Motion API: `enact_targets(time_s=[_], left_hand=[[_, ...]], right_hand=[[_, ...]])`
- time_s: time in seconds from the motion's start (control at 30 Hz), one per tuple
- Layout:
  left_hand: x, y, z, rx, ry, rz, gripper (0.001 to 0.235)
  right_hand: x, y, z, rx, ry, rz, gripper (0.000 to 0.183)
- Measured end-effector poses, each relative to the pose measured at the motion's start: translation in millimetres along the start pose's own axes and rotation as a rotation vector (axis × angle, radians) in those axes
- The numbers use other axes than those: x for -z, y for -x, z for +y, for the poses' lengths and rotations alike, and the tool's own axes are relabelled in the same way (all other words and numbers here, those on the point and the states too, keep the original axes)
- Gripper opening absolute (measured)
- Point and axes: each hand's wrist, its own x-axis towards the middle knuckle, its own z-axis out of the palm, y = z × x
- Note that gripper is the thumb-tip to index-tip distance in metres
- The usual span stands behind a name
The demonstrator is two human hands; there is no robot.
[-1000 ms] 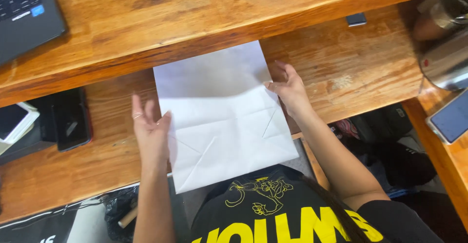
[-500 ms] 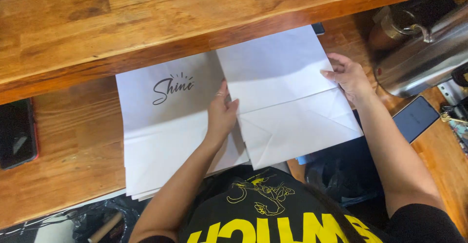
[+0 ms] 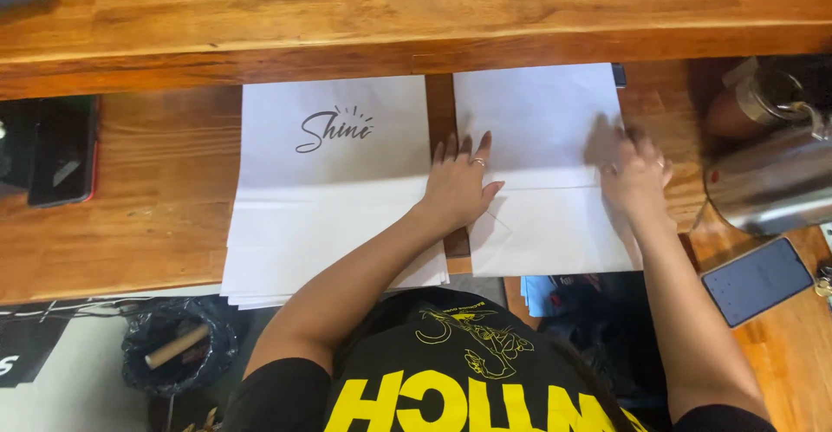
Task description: Folding and stacking paper bags on a wooden counter
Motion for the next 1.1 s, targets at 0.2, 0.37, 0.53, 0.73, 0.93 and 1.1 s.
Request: enact_targets(time_s=[0.2,0.37,0.53,0.73,0.93,1.1], left_hand=[[96.7,64.8,-81.9,0.073,0.265,0.393,0.067],[137.8,142.6,-200.1,0.634,0.294,0.436,0.069],[124.1,170.5,-247.8,0.857,0.584,0.166,0.091],[157.7,192.1,-222.6,0.819,1.059,0.151,0.096],[145.6,200.7,-243.7,0.690,1.443,0.443,0.100],[164.1,197.0,-223.7,0.587,1.465,0.488,0.085]], right_hand=[[60.3,60.9,-138.2,0.139,-0.551,0.136,0.065],[47.1,88.4,-252.2,0.123,-1.153,-0.421,0.074],[44.2,93.4,-313.8,0.029,-1.078,-0.498,0.077],[43.4,105.6,-325.3,0.033,-1.221,-0.344,0.074],[16.3,103.1,-319.5,-0.014,-1.450,-0.183,0.064],[43.4,107.2,-305.6,-0.189,-1.583,-0.328,0.050]])
